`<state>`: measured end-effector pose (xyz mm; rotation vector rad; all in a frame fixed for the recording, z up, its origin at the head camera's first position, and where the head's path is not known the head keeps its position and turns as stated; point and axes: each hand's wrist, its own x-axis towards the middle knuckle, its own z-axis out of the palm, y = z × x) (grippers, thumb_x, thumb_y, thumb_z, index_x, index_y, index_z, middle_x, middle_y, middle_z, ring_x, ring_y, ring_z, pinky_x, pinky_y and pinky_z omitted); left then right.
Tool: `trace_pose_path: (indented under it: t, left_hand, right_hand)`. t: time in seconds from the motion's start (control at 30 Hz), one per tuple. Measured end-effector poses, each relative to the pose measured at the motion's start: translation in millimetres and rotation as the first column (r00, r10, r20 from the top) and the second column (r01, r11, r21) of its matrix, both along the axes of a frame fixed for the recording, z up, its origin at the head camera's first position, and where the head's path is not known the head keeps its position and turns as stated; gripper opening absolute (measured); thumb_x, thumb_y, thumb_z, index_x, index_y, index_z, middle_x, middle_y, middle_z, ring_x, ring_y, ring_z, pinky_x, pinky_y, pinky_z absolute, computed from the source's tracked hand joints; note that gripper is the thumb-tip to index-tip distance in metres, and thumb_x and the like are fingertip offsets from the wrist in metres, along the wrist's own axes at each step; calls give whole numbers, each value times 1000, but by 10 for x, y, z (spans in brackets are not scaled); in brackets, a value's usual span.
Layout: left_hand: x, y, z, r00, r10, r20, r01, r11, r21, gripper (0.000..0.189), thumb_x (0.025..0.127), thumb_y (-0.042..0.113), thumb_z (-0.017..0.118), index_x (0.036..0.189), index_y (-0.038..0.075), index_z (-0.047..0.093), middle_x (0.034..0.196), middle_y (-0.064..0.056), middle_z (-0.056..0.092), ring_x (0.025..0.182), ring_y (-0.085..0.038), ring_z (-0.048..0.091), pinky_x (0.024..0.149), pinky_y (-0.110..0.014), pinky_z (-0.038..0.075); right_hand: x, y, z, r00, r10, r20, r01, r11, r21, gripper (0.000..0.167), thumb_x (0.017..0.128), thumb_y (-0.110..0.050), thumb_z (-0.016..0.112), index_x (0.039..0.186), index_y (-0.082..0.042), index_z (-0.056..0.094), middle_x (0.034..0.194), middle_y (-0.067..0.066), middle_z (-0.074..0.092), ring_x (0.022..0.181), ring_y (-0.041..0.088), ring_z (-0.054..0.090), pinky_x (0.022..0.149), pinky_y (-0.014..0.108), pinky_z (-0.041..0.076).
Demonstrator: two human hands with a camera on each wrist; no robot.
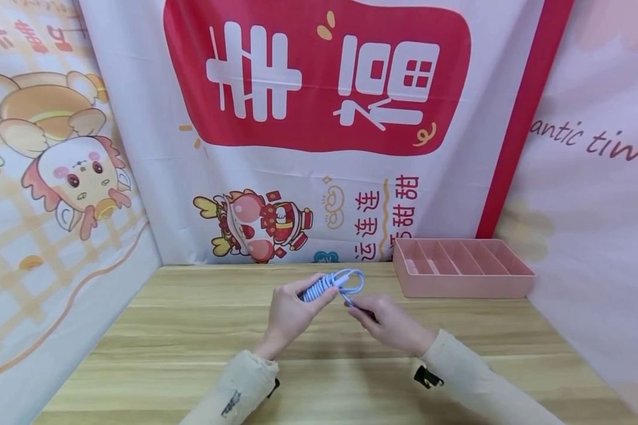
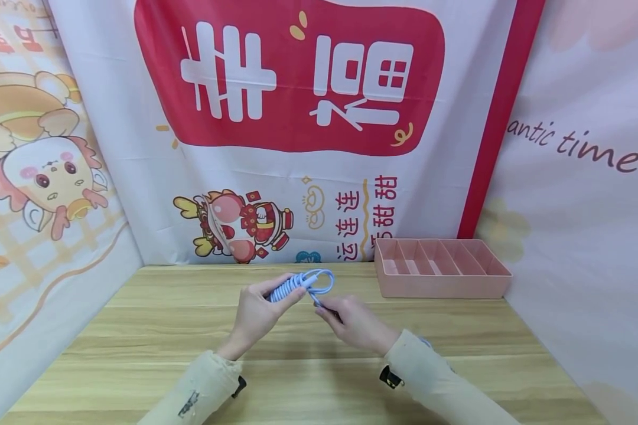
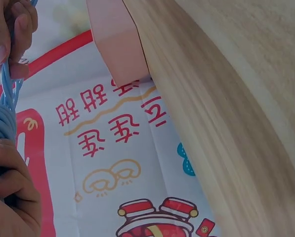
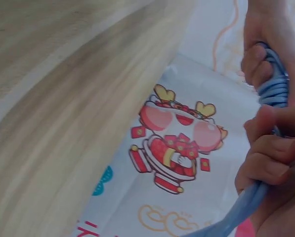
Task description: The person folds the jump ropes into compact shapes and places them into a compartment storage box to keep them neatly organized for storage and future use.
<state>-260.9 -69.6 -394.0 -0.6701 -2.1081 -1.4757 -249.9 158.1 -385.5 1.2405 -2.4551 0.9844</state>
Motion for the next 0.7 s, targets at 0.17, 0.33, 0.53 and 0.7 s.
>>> trace_pose_path:
  t: [0.17, 0.33, 0.53, 0.7]
  left_hand:
    - [-7, -42, 12, 996, 62, -57, -68, 992, -108, 44, 83, 48, 76, 115, 18, 75, 88, 8, 73, 62, -2, 63, 50, -24, 52]
    - [-19, -81, 50, 984, 97, -150, -131, 963, -236, 46, 83, 50, 76, 112, 14, 76, 86, 5, 73, 58, 4, 59, 48, -18, 49]
    - [-48, -149, 81, 979, 27, -202, -113, 896, -429, 46, 81, 53, 76, 110, 16, 77, 83, 5, 73, 56, 6, 55, 47, -14, 45]
    - [-72, -187, 104, 976, -76, -205, -51, 834, -549, 43, 80, 53, 77, 109, 20, 78, 76, 8, 71, 52, 6, 50, 46, -15, 42]
  right_hand:
    - [48, -40, 60, 995, -24, -102, 30, 998, 60, 7, 99, -9, 60, 100, -8, 68, 77, -9, 58, 63, 3, 51, 57, 19, 49]
    - [62, -37, 104, 967, -35, -252, 67, 991, 118, 7, 94, -4, 66, 100, -6, 70, 84, -7, 62, 70, 3, 54, 62, 17, 50]
    - [38, 32, 166, 920, 23, -391, 42, 987, 158, 5, 88, -8, 75, 88, -8, 70, 78, -7, 55, 63, 1, 48, 55, 13, 43]
    - [11, 85, 252, 927, 81, -365, -13, 983, 185, 10, 85, -18, 79, 85, -12, 72, 78, -11, 56, 63, -3, 48, 55, 10, 42]
